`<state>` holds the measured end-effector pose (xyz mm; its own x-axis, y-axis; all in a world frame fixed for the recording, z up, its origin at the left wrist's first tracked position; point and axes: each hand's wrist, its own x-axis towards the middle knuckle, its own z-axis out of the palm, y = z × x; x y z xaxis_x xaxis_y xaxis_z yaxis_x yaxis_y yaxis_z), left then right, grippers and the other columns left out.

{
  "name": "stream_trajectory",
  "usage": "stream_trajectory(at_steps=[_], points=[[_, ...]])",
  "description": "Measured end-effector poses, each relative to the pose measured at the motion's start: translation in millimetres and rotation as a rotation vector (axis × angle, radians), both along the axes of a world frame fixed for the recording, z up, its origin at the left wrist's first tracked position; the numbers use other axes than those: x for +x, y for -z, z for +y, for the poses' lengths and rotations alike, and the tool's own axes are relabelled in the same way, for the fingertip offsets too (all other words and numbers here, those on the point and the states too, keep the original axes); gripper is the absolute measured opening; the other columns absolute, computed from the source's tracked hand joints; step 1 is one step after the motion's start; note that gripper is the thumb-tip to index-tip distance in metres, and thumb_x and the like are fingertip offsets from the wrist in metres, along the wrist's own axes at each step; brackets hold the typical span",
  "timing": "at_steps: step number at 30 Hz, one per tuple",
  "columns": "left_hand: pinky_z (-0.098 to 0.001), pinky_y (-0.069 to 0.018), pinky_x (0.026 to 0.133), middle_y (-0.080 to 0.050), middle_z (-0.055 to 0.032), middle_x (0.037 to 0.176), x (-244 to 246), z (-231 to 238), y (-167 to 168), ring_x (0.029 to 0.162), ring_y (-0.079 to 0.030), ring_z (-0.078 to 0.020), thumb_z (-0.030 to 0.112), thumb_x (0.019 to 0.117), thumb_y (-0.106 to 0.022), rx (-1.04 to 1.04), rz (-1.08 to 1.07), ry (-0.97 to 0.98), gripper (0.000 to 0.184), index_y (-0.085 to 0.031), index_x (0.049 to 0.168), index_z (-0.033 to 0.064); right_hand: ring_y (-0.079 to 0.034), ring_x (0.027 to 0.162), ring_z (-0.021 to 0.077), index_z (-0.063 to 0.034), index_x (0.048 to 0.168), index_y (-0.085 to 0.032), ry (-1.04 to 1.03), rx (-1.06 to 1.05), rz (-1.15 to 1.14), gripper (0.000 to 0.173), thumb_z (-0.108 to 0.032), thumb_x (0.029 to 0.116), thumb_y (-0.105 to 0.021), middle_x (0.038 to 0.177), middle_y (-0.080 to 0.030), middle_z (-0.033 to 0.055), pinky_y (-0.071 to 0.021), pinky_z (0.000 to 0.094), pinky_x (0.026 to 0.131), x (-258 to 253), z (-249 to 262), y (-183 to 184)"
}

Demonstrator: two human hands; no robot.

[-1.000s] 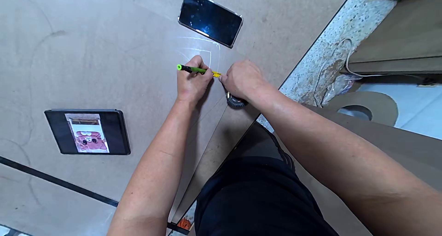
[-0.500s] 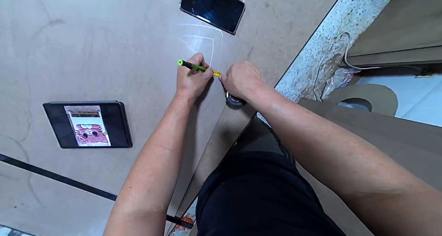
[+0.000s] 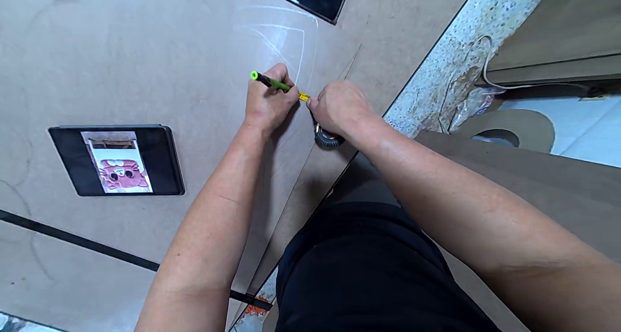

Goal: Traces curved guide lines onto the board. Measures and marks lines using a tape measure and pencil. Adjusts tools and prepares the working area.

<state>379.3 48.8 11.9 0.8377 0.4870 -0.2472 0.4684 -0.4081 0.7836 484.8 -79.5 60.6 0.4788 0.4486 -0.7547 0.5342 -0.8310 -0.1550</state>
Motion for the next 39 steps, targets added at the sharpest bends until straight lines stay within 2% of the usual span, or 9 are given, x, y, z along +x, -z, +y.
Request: stream_trajectory(at_steps=[3, 10, 28, 39], points=[[-0.0306, -0.0504, 0.064, -0.066, 0.0, 0.075, -4, 0, 0, 0.068, -0.062, -0.0073, 0.017, 0.0883, -0.071, 0.015, 0.011, 0.015, 0.01, -0.065, 0.084, 0.0097, -0.068, 0.096, 0.0352, -0.008, 0.085, -0.069, 0.001, -0.008, 0.0, 0.054, -0.049, 0.1064, -0.041, 0.094, -0.068, 0.0167, -0.052, 0.0571, 0.073, -6, -1, -3], [-0.029, -0.0493, 0.063, -0.065, 0.0011, 0.074, -16, -1, 0, 0.066, -0.06, -0.006, 0.017, 0.0886, -0.071, 0.023, 0.001, 0.032, 0.01, -0.065, 0.083, 0.0103, -0.068, 0.091, 0.0341, -0.0088, 0.08, -0.066, 0.014, -0.005, 0.014, 0.053, -0.048, 0.1061, -0.042, 0.089, -0.067, 0.0153, -0.051, 0.0555, 0.068, -19, -4, -3], [-0.0305, -0.0491, 0.063, -0.066, 0.0003, 0.075, -48, -4, 0, 0.067, -0.061, -0.0075, 0.018, 0.0892, -0.071, 0.005, 0.003, 0.064, 0.011, -0.065, 0.084, 0.0106, -0.068, 0.085, 0.0323, -0.0097, 0.075, -0.064, 0.06, -0.01, 0.04, 0.053, -0.047, 0.1058, -0.043, 0.082, -0.066, 0.014, -0.0501, 0.0539, 0.066, -57, -8, -2], [-0.0311, -0.051, 0.064, -0.067, 0.0003, 0.077, -68, -2, 1, 0.069, -0.062, -0.0074, 0.017, 0.0892, -0.071, -0.047, -0.016, 0.075, 0.01, -0.066, 0.085, 0.0104, -0.068, 0.088, 0.0326, -0.0094, 0.075, -0.065, 0.082, -0.015, 0.073, 0.053, -0.046, 0.1062, -0.042, 0.087, -0.067, 0.0143, -0.0516, 0.0548, 0.068, -78, -8, -3]])
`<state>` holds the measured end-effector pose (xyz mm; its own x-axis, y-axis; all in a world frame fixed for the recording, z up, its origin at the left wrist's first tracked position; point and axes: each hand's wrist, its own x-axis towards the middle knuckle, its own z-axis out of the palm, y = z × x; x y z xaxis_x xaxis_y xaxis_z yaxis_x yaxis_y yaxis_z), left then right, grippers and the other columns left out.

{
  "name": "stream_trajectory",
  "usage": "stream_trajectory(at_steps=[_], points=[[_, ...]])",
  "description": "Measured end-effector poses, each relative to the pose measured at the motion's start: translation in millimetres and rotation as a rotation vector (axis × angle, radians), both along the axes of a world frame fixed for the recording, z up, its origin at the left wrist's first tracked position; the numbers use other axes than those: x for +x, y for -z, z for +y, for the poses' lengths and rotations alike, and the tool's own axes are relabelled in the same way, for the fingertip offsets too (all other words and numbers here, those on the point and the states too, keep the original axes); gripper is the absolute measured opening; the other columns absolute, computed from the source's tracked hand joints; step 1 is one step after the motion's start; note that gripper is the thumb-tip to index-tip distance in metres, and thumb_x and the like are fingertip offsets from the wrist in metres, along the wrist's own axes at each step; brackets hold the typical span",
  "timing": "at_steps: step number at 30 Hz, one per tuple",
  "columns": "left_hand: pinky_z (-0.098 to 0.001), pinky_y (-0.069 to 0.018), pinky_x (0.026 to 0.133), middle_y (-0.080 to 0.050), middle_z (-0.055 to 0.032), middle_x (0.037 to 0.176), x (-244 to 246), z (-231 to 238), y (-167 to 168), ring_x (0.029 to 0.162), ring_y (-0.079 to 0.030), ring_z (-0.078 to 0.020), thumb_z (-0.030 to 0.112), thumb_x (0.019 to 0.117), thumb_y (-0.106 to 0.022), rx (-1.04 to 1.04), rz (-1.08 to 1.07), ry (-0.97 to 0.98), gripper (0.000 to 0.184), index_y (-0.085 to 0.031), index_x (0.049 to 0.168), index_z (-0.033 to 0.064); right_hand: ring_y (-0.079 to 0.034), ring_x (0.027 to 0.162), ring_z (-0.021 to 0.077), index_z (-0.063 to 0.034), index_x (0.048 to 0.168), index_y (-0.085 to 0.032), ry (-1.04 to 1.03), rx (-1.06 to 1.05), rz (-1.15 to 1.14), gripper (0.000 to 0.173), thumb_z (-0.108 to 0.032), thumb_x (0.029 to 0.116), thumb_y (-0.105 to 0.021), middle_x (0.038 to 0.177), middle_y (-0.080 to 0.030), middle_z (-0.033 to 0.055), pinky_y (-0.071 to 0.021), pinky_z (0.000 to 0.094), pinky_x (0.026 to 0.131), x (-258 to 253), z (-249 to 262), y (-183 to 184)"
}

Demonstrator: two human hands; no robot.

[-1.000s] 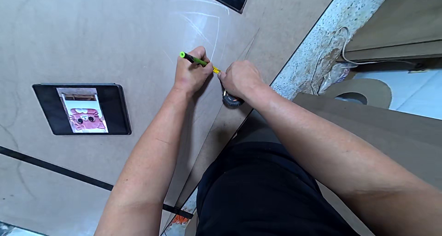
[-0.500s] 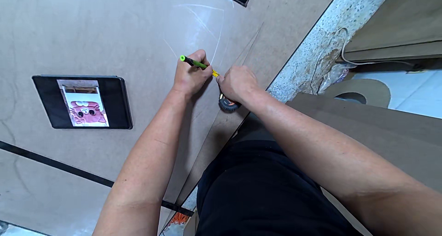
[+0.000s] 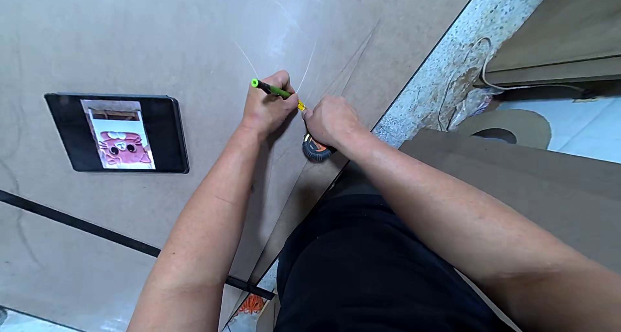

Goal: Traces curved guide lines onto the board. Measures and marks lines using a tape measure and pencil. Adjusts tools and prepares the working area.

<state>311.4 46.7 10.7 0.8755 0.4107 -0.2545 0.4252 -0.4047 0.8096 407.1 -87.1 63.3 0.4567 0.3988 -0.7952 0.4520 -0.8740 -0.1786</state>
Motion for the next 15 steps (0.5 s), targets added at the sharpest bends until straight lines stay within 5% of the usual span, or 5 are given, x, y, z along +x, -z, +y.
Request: stream_trajectory(at_steps=[15], points=[[-0.0315, -0.0503, 0.064, -0.067, -0.0001, 0.076, -19, 2, -3, 0.068, -0.062, -0.0077, 0.017, 0.0896, -0.072, 0.013, 0.009, 0.013, 0.011, -0.065, 0.084, 0.0103, -0.068, 0.084, 0.0319, -0.0092, 0.072, -0.063, 0.031, -0.006, 0.035, 0.054, -0.045, 0.1068, -0.042, 0.082, -0.066, 0.0139, -0.0514, 0.0538, 0.066, -21, 2, -2]])
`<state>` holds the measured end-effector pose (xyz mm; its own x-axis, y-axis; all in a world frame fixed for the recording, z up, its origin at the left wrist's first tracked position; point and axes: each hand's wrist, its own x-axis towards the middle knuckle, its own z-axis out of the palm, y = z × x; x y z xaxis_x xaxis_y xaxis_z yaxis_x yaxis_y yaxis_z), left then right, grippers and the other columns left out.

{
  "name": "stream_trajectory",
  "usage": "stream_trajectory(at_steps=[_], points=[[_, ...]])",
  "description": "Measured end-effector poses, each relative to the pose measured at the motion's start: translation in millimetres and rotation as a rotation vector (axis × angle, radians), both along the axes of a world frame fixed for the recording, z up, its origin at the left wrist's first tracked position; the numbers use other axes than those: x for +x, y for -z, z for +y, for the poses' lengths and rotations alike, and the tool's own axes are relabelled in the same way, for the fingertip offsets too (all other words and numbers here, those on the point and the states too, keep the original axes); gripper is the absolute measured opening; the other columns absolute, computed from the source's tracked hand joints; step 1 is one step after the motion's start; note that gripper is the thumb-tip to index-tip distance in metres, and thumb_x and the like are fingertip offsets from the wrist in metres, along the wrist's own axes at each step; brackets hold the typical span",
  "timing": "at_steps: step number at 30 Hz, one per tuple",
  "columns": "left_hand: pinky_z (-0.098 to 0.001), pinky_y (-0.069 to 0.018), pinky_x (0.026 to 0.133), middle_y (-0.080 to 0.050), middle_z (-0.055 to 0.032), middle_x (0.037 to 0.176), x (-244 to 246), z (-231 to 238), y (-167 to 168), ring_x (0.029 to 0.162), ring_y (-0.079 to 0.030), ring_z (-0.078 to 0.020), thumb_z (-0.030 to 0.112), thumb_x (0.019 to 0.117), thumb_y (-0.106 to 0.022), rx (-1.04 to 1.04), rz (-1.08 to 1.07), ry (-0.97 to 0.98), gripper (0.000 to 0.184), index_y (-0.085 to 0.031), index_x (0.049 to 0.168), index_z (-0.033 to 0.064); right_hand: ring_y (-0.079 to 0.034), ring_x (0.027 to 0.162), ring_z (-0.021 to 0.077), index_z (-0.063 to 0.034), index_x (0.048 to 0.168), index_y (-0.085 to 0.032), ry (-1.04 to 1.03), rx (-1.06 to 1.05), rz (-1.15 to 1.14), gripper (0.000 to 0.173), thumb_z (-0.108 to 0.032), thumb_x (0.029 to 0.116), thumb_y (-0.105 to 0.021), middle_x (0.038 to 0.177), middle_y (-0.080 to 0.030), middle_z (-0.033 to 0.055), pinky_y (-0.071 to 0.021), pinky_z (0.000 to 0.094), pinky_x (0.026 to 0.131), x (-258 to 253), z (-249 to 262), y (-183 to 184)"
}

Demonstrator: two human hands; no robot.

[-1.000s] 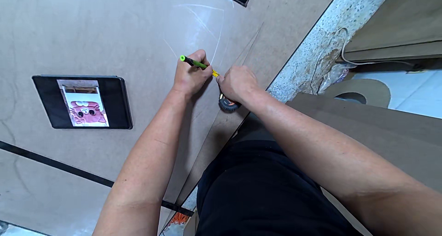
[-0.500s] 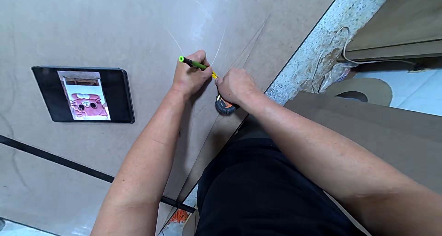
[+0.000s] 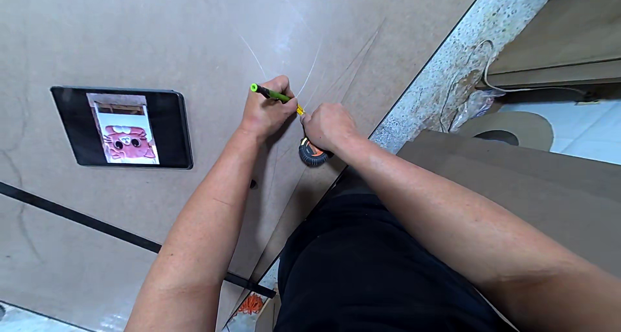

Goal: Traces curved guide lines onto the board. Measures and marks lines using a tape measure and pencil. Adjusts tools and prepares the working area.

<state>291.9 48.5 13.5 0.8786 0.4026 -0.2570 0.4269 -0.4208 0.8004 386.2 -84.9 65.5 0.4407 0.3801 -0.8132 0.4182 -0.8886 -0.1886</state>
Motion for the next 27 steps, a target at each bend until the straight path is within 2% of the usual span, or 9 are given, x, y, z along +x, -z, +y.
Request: stream_trajectory(at_steps=[27], points=[[-0.0316, -0.0515, 0.064, -0.068, 0.0003, 0.077, -36, 4, -1, 0.068, -0.063, -0.0077, 0.019, 0.0905, -0.073, -0.007, 0.015, 0.003, 0.012, -0.066, 0.085, 0.0108, -0.068, 0.081, 0.032, -0.0082, 0.072, -0.061, 0.052, 0.001, 0.098, 0.053, -0.043, 0.1072, -0.042, 0.081, -0.065, 0.0146, -0.0509, 0.054, 0.064, -37, 5, 3]])
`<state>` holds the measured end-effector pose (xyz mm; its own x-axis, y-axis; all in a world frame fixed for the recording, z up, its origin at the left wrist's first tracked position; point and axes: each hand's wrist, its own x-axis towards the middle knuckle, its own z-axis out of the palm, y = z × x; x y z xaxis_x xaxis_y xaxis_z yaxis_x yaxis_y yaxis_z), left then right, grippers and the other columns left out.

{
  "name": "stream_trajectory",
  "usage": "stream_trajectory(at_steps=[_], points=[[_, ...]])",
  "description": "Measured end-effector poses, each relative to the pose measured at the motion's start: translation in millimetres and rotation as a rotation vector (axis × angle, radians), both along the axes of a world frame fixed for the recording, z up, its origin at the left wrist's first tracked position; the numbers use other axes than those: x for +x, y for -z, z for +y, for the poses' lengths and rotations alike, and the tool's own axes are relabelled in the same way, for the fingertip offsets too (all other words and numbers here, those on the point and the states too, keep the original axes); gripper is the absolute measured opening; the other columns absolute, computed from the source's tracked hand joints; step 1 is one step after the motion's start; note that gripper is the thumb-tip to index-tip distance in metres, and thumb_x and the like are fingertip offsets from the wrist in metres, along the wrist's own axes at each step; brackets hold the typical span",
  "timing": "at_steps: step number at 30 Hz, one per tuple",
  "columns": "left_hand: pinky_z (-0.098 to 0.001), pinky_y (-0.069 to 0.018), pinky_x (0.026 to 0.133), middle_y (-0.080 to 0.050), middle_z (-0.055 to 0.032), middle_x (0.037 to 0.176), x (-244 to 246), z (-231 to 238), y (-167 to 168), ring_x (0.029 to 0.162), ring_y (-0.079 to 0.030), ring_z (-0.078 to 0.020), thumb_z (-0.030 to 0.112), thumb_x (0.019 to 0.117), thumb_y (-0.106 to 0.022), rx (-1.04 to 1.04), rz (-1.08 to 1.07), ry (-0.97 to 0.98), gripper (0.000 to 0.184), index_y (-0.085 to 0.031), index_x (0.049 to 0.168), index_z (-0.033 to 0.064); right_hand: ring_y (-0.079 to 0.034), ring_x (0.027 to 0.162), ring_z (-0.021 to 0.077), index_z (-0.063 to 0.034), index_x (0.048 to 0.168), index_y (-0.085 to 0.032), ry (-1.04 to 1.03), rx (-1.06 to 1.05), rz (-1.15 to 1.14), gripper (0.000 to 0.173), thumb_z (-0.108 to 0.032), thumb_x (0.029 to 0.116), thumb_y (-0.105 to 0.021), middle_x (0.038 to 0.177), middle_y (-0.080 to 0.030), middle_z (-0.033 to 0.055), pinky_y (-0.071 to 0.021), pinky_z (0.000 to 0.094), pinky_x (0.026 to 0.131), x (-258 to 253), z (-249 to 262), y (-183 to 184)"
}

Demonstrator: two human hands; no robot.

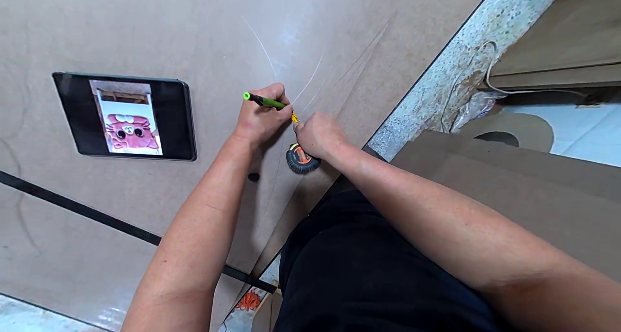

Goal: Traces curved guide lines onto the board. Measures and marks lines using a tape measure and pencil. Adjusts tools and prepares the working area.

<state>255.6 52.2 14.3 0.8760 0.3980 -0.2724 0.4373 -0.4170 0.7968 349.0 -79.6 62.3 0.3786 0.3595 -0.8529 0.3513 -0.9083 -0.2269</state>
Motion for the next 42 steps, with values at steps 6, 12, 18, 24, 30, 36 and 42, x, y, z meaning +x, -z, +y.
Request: stream_trajectory(at_steps=[6, 12, 18, 24, 30, 36, 42], points=[[-0.0329, -0.0521, 0.064, -0.069, 0.0001, 0.077, -9, 2, -2, 0.068, -0.064, -0.0083, 0.02, 0.0908, -0.073, 0.005, 0.032, 0.0, 0.012, -0.067, 0.085, 0.0111, -0.068, 0.082, 0.0322, -0.0085, 0.072, -0.062, 0.004, 0.003, 0.031, 0.053, -0.043, 0.107, -0.042, 0.081, -0.065, 0.0147, -0.0512, 0.0545, 0.065, -7, 2, 2], [-0.0318, -0.0542, 0.068, -0.071, 0.0006, 0.081, -21, 0, -7, 0.071, -0.065, -0.0074, 0.02, 0.0907, -0.074, -0.024, 0.063, -0.105, 0.01, -0.07, 0.089, 0.0116, -0.067, 0.081, 0.0321, -0.0084, 0.074, -0.064, -0.028, 0.065, 0.103, 0.054, -0.044, 0.1074, -0.042, 0.081, -0.065, 0.0138, -0.0511, 0.055, 0.067, -7, -3, 4], [-0.0408, -0.0591, 0.068, -0.073, -0.0035, 0.083, -90, -19, -18, 0.07, -0.068, -0.0149, 0.031, 0.0929, -0.076, -0.095, 0.148, -0.511, 0.022, -0.073, 0.095, 0.0092, -0.063, 0.073, 0.0203, -0.0125, 0.088, -0.071, 0.038, 0.333, 0.395, 0.058, -0.052, 0.1099, -0.035, 0.077, -0.065, 0.0045, -0.051, 0.0475, 0.068, 23, -75, 5], [-0.0623, -0.0504, 0.066, -0.063, -0.0151, 0.068, -146, -53, -36, 0.067, -0.063, -0.0349, 0.056, 0.0992, -0.062, 0.116, 0.551, -0.605, 0.056, -0.067, 0.08, 0.0037, -0.064, 0.075, 0.0185, -0.0133, 0.086, -0.069, 0.405, 0.332, 0.399, 0.067, -0.061, 0.1078, -0.028, 0.081, -0.067, 0.0045, -0.0525, 0.0428, 0.069, 72, -138, -5], [-0.0628, -0.0514, 0.076, -0.067, -0.0197, 0.075, -137, -66, -49, 0.079, -0.067, -0.0389, 0.058, 0.099, -0.06, 0.121, 0.776, -0.702, 0.061, -0.069, 0.079, 0.0015, -0.062, 0.063, 0.0141, -0.0104, 0.108, -0.062, 1.013, 0.443, 0.594, 0.072, -0.067, 0.1055, -0.018, 0.072, -0.061, 0.0014, -0.0547, 0.032, 0.061, 126, -130, -28], [-0.06, -0.0517, 0.077, -0.067, -0.0179, 0.078, -132, -77, -48, 0.081, -0.068, -0.0357, 0.055, 0.1012, -0.059, 0.06, 0.81, -0.851, 0.057, -0.07, 0.083, 0.0019, -0.063, 0.073, 0.0142, -0.0088, 0.119, -0.064, 0.83, 0.547, 0.316, 0.051, -0.052, 0.1093, -0.038, 0.085, -0.066, 0.0032, -0.0544, 0.0343, 0.068, 197, -108, -26], [-0.0607, -0.0521, 0.082, -0.069, -0.0206, 0.088, -125, -105, -45, 0.088, -0.068, -0.0373, 0.048, 0.1044, -0.056, -0.029, 0.856, -1.131, 0.051, -0.071, 0.096, -0.0003, -0.067, 0.091, 0.0301, -0.0106, 0.118, -0.068, 0.307, 0.396, 0.037, 0.037, -0.044, 0.103, -0.06, 0.096, -0.069, 0.0133, -0.0533, 0.0574, 0.083, 273, -86, 0]])
